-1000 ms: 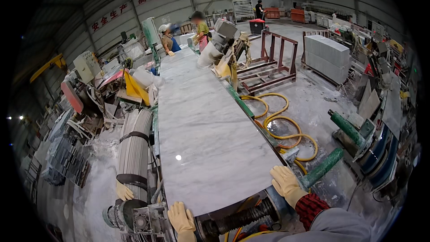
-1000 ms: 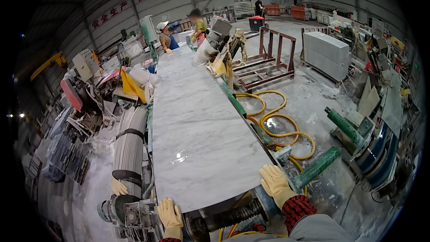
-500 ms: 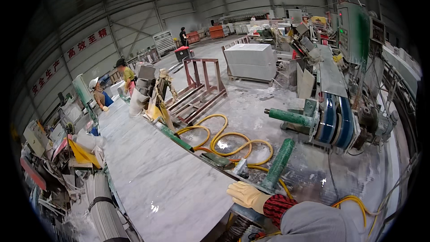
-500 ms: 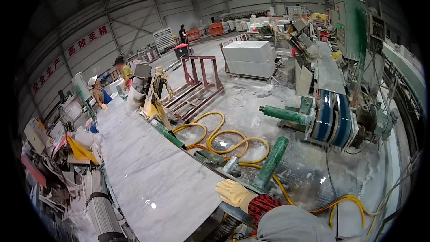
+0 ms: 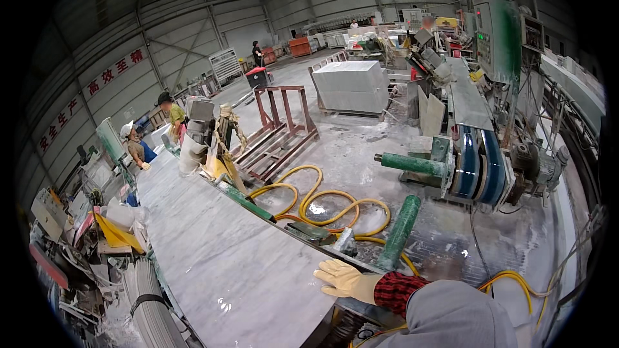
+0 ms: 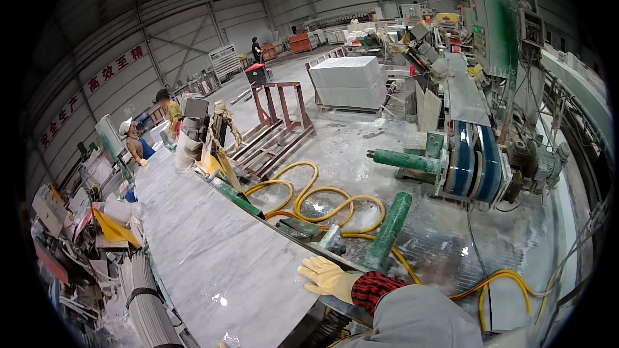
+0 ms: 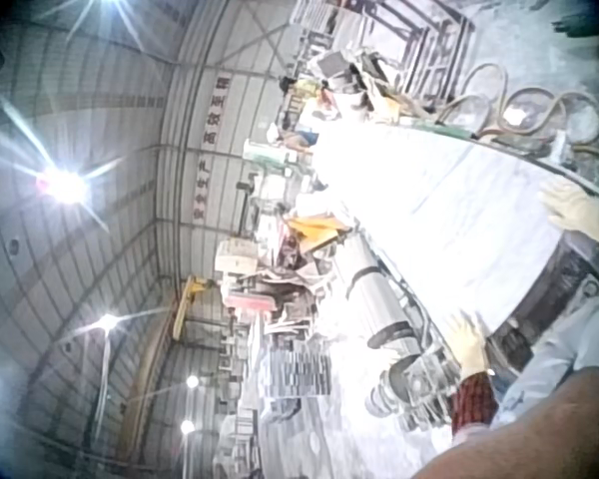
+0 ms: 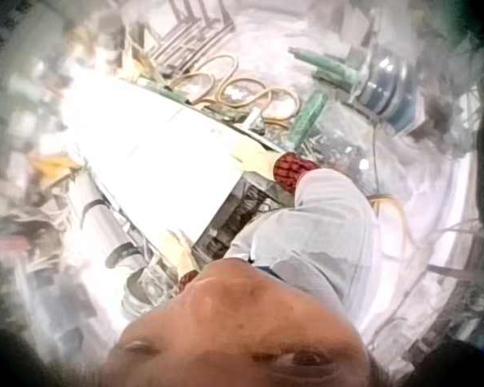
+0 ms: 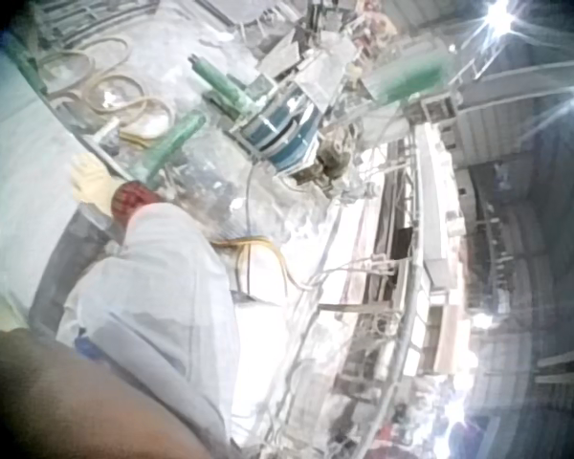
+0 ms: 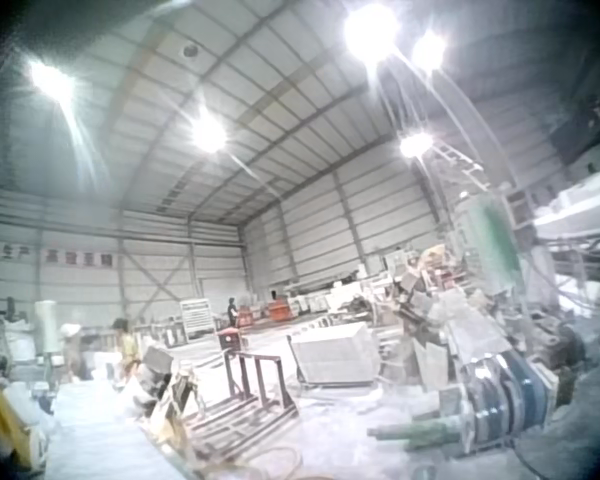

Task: The person repeatedly picks up large rectangular stone slabs from a conveyor, lifts them, and places them onto a nearby rack. The cycle of lifting and stacking is repeated throughout the clip.

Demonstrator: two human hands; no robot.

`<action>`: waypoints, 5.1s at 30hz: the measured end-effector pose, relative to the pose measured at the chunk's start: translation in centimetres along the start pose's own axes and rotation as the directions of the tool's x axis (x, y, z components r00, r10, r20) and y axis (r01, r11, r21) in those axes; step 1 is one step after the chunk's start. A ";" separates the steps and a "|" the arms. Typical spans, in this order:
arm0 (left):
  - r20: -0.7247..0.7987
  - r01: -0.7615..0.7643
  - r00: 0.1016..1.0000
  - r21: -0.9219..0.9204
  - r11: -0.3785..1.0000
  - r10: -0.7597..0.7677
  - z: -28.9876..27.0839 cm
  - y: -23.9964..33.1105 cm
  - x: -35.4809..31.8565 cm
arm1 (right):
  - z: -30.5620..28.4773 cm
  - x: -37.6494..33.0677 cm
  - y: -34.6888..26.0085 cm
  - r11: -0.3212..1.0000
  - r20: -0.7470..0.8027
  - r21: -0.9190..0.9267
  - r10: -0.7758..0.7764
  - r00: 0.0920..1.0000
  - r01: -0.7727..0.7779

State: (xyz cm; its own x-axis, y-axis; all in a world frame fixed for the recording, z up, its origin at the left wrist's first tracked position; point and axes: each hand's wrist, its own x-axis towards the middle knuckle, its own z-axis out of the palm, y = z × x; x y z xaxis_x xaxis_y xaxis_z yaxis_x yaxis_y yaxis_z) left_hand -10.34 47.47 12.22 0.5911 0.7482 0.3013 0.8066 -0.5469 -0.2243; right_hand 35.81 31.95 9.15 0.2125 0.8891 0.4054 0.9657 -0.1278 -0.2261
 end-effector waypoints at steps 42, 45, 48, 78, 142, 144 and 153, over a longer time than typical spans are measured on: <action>0.210 0.328 0.938 -0.274 0.904 -0.276 4.3 -0.4 6.3 | 4.0 15.6 5.0 0.997 0.173 0.030 -0.071 0.982 0.066; 0.240 0.355 0.924 -0.251 0.900 -0.297 3.7 -0.3 5.9 | 5.0 16.7 5.1 0.997 0.157 0.042 -0.072 0.985 0.066; 0.216 0.338 0.933 -0.240 0.910 -0.289 3.9 -0.4 5.6 | 5.7 16.9 5.6 0.996 0.133 0.023 -0.089 0.987 0.087; 0.063 0.266 0.962 -0.432 0.862 -0.265 3.3 0.5 5.3 | -4.2 -5.4 -2.1 0.972 -0.034 -0.148 0.178 0.983 -0.181; 0.019 0.261 0.963 -0.328 0.908 -0.270 4.2 0.3 2.5 | -3.0 -8.9 -3.2 0.942 -0.131 -0.192 0.255 0.958 -0.277; 0.033 0.277 0.959 -0.339 0.899 -0.283 3.5 0.4 2.4 | -3.5 -8.8 -3.5 0.944 -0.105 -0.176 0.264 0.959 -0.279; 0.049 0.254 0.966 -0.353 0.901 -0.253 2.4 0.9 2.6 | -4.3 -9.4 -3.9 0.950 -0.174 -0.153 0.245 0.954 -0.272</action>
State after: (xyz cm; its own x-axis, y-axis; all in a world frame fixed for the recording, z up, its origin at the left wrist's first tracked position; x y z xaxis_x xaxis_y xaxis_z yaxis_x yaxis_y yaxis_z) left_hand -8.06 49.78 10.55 0.3671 0.8798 0.3020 0.8774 -0.4353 0.2018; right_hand 30.74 22.17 10.06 0.4656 0.7403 0.4850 0.8824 -0.4306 -0.1898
